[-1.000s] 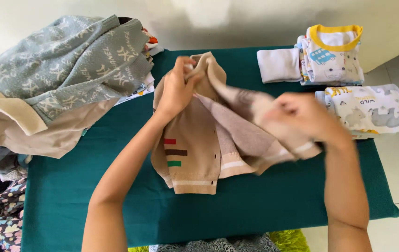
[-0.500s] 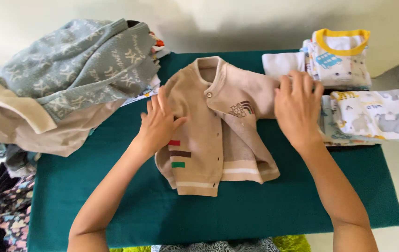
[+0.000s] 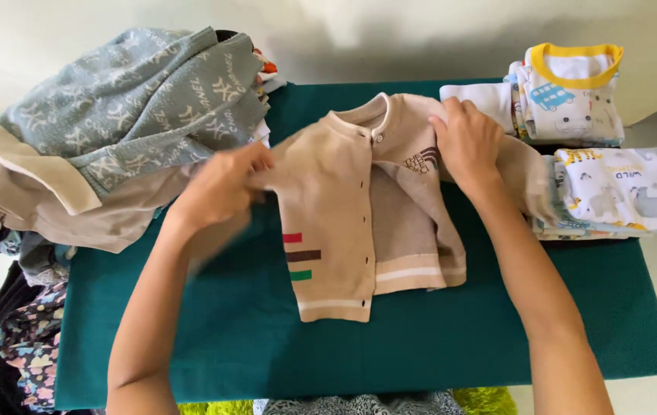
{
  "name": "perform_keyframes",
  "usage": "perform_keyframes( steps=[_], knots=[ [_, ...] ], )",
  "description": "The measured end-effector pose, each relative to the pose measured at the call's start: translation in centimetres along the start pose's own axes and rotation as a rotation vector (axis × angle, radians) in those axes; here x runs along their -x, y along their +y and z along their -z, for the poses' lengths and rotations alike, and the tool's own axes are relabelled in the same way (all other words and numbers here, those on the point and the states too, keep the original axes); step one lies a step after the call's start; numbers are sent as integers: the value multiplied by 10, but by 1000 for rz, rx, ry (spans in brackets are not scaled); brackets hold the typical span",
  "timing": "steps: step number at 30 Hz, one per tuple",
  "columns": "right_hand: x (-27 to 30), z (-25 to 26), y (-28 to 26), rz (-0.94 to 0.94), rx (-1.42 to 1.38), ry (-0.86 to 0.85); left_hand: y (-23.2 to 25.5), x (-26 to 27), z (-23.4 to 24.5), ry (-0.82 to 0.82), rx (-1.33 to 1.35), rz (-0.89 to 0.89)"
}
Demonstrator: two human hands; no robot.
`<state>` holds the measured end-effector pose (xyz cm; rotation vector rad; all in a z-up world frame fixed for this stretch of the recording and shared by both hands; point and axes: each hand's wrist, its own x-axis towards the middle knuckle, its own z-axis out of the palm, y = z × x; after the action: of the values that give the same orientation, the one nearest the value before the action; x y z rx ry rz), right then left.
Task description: Buttoning and folding a small cardigan and other baby clothes on a flat surface
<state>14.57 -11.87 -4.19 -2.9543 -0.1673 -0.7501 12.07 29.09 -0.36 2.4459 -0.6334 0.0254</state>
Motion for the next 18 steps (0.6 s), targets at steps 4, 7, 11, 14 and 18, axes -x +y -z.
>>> perform_keyframes(
  steps=[4, 7, 11, 14, 18],
  knots=[
    [-3, 44, -36, 125, 35, 143, 13, 4, 4, 97, -166, -33],
    [13, 70, -37, 220, 113, 237, 38, 9, -10, 360, -734, -126],
    [45, 98, -41, -172, -143, -471, 55, 40, -34, 265, -552, 180],
    [79, 92, -49, -280, -389, -702, 59, 53, -54, 54, -328, 347],
    [101, 80, -51, -136, -596, -514, 47, 63, -77, 112, -41, 82]
  ],
)
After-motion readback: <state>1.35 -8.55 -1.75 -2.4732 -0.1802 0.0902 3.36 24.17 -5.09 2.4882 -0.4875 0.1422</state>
